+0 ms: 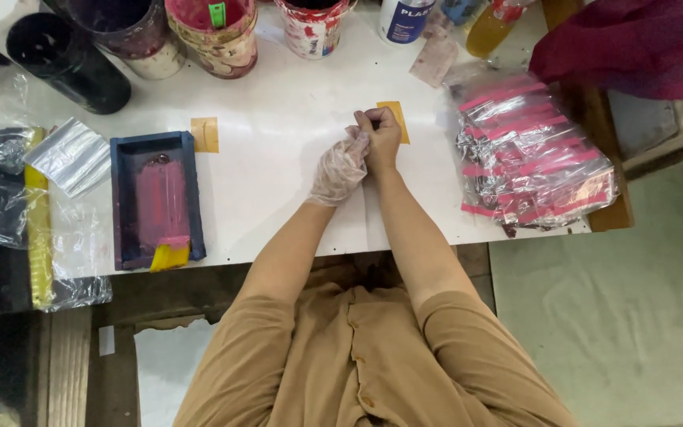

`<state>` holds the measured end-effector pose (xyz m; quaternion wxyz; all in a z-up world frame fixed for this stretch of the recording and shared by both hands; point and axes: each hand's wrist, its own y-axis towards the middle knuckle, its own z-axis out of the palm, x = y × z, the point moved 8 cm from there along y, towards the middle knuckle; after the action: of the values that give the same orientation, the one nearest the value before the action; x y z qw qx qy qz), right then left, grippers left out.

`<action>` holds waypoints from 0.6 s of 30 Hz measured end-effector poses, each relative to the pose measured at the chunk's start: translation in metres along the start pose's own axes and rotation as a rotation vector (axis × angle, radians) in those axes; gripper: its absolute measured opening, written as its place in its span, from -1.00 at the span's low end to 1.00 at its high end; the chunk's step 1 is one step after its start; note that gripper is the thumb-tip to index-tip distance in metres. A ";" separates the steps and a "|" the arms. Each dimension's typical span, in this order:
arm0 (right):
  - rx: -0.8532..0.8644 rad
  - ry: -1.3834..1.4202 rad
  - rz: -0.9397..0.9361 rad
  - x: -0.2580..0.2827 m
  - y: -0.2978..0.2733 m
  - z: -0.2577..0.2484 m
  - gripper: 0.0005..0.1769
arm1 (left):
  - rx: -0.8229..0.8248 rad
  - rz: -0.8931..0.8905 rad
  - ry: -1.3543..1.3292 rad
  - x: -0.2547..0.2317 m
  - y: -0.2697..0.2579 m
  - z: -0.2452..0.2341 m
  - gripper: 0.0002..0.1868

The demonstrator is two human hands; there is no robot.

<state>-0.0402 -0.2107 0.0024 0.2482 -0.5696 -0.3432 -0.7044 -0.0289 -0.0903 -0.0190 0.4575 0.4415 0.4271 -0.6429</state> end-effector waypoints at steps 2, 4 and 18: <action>0.032 0.021 0.008 -0.022 0.005 -0.003 -0.74 | -0.019 -0.042 -0.139 0.010 0.002 -0.001 -0.72; 0.025 0.041 0.017 -0.007 0.001 -0.003 -0.75 | -0.029 -0.067 -0.206 0.020 0.006 -0.004 -0.74; 0.262 -0.041 -0.197 -0.008 0.003 0.012 -0.87 | -0.547 0.351 0.632 -0.009 0.018 -0.059 -0.86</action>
<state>-0.0287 -0.2037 -0.0029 0.2430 -0.5104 -0.4914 -0.6626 0.0006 -0.0362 -0.0275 0.5067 0.5449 0.6185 -0.2527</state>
